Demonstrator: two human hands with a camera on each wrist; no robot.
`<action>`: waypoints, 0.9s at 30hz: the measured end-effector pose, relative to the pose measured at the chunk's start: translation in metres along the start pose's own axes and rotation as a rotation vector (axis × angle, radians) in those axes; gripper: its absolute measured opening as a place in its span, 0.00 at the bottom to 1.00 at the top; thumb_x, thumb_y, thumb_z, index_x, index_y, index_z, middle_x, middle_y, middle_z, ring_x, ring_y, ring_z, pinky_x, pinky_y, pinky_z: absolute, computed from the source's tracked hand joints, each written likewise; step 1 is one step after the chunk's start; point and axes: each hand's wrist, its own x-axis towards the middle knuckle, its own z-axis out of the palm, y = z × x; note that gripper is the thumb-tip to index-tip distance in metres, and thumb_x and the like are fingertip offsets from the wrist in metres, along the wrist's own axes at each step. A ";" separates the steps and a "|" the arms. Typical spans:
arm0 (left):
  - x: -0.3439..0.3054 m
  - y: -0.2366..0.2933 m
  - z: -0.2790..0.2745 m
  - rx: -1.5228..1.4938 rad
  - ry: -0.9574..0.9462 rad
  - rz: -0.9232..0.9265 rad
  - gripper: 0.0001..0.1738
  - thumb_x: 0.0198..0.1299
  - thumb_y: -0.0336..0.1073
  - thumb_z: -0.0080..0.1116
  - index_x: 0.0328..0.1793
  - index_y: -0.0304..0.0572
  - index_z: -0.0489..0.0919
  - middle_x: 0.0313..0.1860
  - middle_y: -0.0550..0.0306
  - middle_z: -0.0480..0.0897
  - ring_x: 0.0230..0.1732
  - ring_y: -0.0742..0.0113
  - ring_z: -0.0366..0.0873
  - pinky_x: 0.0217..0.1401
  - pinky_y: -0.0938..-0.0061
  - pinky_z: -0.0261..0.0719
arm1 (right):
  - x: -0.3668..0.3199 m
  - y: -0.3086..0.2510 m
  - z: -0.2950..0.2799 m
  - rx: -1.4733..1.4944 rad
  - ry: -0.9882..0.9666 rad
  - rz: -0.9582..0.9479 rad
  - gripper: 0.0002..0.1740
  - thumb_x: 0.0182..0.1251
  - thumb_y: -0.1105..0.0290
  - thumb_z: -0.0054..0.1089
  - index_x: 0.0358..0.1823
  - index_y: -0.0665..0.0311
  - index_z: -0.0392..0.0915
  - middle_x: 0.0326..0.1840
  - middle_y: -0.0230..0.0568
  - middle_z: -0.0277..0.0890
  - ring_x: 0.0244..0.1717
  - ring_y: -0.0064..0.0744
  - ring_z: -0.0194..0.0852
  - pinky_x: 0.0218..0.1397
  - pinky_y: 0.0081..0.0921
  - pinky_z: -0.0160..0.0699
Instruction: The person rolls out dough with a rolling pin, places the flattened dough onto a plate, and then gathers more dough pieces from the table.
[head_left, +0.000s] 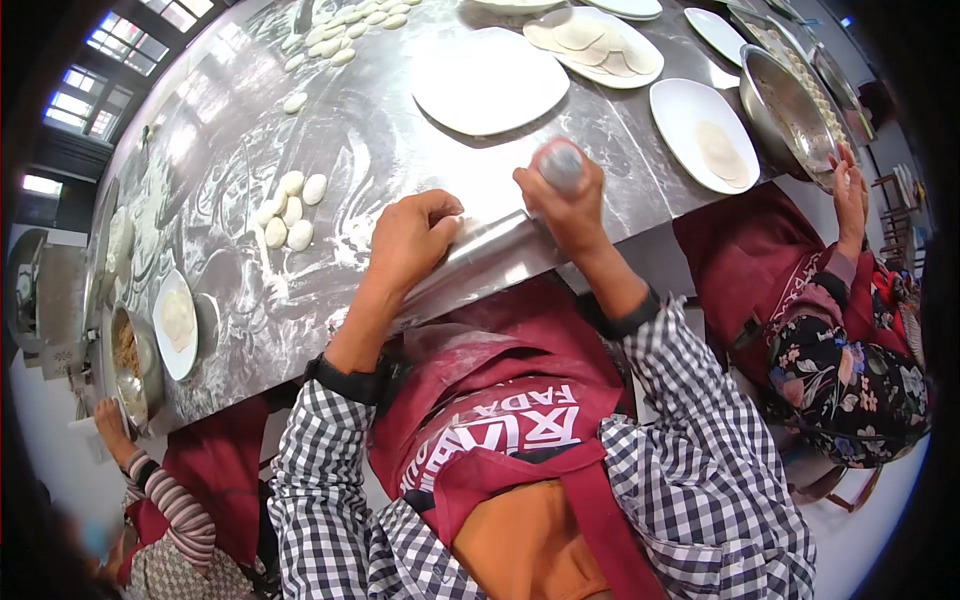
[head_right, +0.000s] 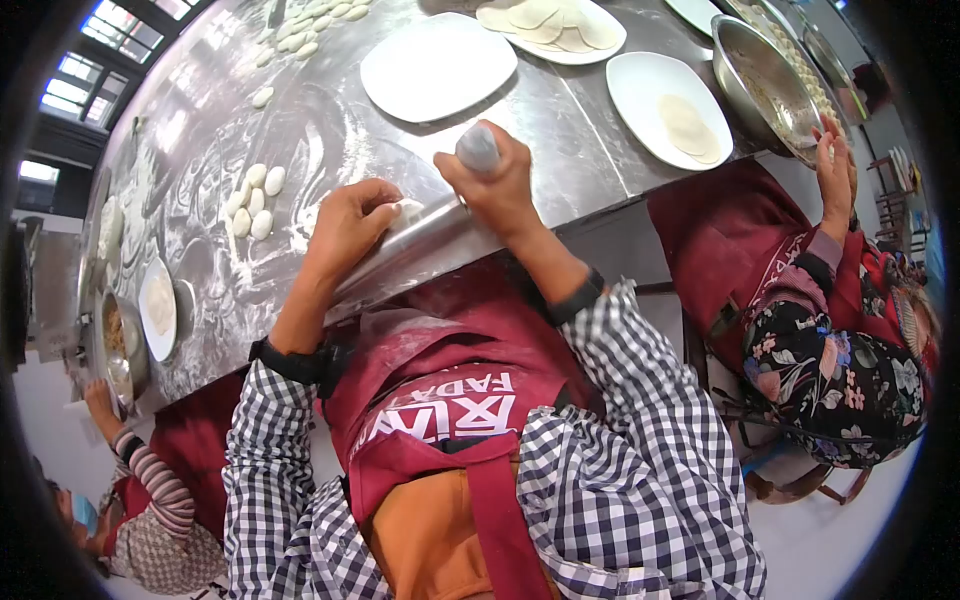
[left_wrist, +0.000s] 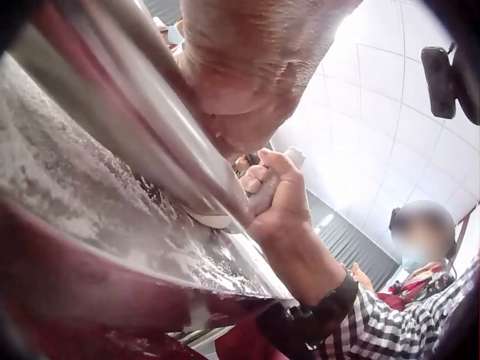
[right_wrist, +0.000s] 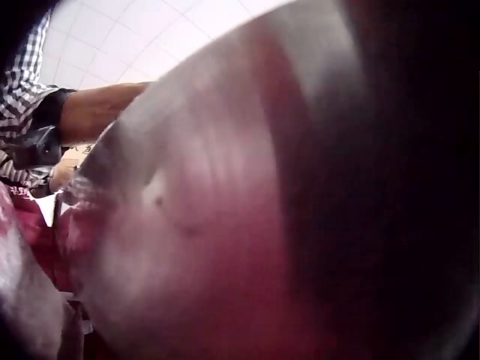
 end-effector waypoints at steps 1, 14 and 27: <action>-0.002 -0.007 0.001 -0.057 0.000 0.016 0.11 0.48 0.33 0.56 0.36 0.37 0.81 0.29 0.49 0.84 0.30 0.60 0.82 0.38 0.70 0.77 | -0.013 -0.007 -0.007 0.027 -0.001 0.043 0.11 0.50 0.73 0.66 0.21 0.64 0.70 0.16 0.28 0.67 0.20 0.15 0.64 0.24 0.19 0.65; -0.006 0.011 0.020 -0.004 -0.017 0.021 0.11 0.54 0.36 0.52 0.39 0.41 0.81 0.28 0.49 0.82 0.31 0.56 0.79 0.37 0.67 0.75 | -0.003 0.003 0.000 -0.067 0.049 0.002 0.12 0.48 0.72 0.66 0.22 0.65 0.69 0.17 0.28 0.68 0.20 0.17 0.62 0.24 0.21 0.65; -0.007 0.011 0.015 0.014 0.013 0.034 0.12 0.55 0.38 0.49 0.39 0.42 0.81 0.28 0.47 0.81 0.33 0.48 0.79 0.39 0.63 0.75 | 0.017 0.013 0.018 -0.055 0.068 -0.039 0.11 0.49 0.72 0.64 0.21 0.64 0.69 0.18 0.28 0.68 0.21 0.16 0.62 0.25 0.21 0.66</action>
